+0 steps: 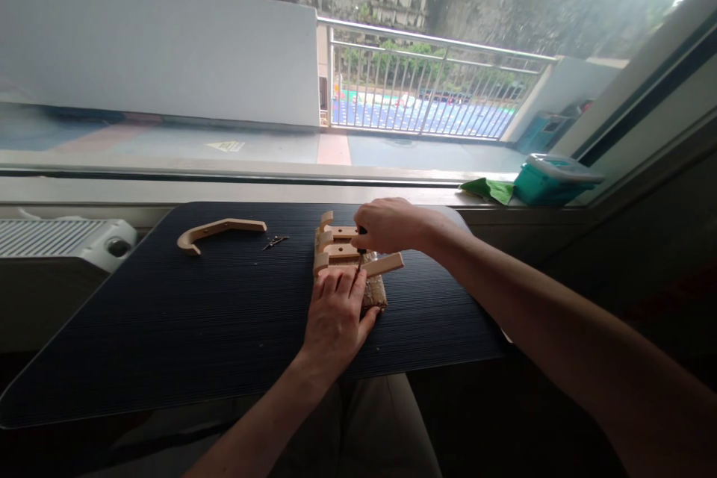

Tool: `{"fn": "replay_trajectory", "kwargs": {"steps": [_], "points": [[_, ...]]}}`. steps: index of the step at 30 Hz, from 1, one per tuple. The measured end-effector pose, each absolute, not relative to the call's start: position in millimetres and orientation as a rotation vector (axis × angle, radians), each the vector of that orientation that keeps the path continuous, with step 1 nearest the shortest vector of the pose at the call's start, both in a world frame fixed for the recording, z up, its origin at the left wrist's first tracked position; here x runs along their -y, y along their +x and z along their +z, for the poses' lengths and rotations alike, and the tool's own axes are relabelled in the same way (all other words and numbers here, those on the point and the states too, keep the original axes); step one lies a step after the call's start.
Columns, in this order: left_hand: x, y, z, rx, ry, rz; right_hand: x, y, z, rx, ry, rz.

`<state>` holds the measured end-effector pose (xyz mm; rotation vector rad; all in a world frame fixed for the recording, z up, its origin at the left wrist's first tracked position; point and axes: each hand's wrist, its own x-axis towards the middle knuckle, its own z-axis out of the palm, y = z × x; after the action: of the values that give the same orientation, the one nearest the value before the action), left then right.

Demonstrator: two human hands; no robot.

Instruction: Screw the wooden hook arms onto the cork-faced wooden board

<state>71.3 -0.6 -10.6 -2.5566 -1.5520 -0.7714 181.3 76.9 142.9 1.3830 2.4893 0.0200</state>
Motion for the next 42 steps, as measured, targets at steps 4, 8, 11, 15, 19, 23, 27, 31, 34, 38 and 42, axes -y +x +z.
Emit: {"fn": "replay_trajectory", "kwargs": {"steps": [4,8,11,15,19,23,27,31,34,38,42], "points": [[0.8,71.8,-9.8,1.546,-2.559,-0.775,-73.5,182.5,148.0,-2.466,1.381,0.016],[0.6,72.2,-10.5,1.55,-2.568,-0.764,-71.9,189.0,151.8,-2.504,1.323,-0.037],[-0.1,71.9,-11.4,1.551,-2.563,-0.781,-72.3,191.2,149.6,-2.458,1.317,-0.02],[-0.6,71.5,-11.4,1.552,-2.568,-0.784,-74.1,188.6,144.0,-2.452,1.314,0.002],[-0.2,71.6,-10.5,1.542,-2.556,-0.806,-73.2,184.9,142.6,-2.447,1.336,0.0],[0.6,71.9,-9.9,1.537,-2.562,-0.798,-66.2,183.9,150.8,-2.405,1.325,-0.029],[1.0,71.7,-9.8,1.531,-2.561,-0.799,-62.2,185.5,157.1,-2.394,1.317,-0.045],[1.1,71.6,-9.9,1.549,-2.573,-0.781,-67.5,187.7,152.8,-2.433,1.299,-0.023],[1.1,71.6,-10.0,1.554,-2.576,-0.79,-73.2,187.7,148.1,-2.41,1.291,-0.068],[1.3,71.4,-10.0,1.553,-2.563,-0.803,-75.8,184.7,146.5,-2.383,1.357,-0.07],[1.4,70.9,-10.6,1.548,-2.555,-0.813,-71.3,180.5,149.5,-2.389,1.299,-0.012]]}}
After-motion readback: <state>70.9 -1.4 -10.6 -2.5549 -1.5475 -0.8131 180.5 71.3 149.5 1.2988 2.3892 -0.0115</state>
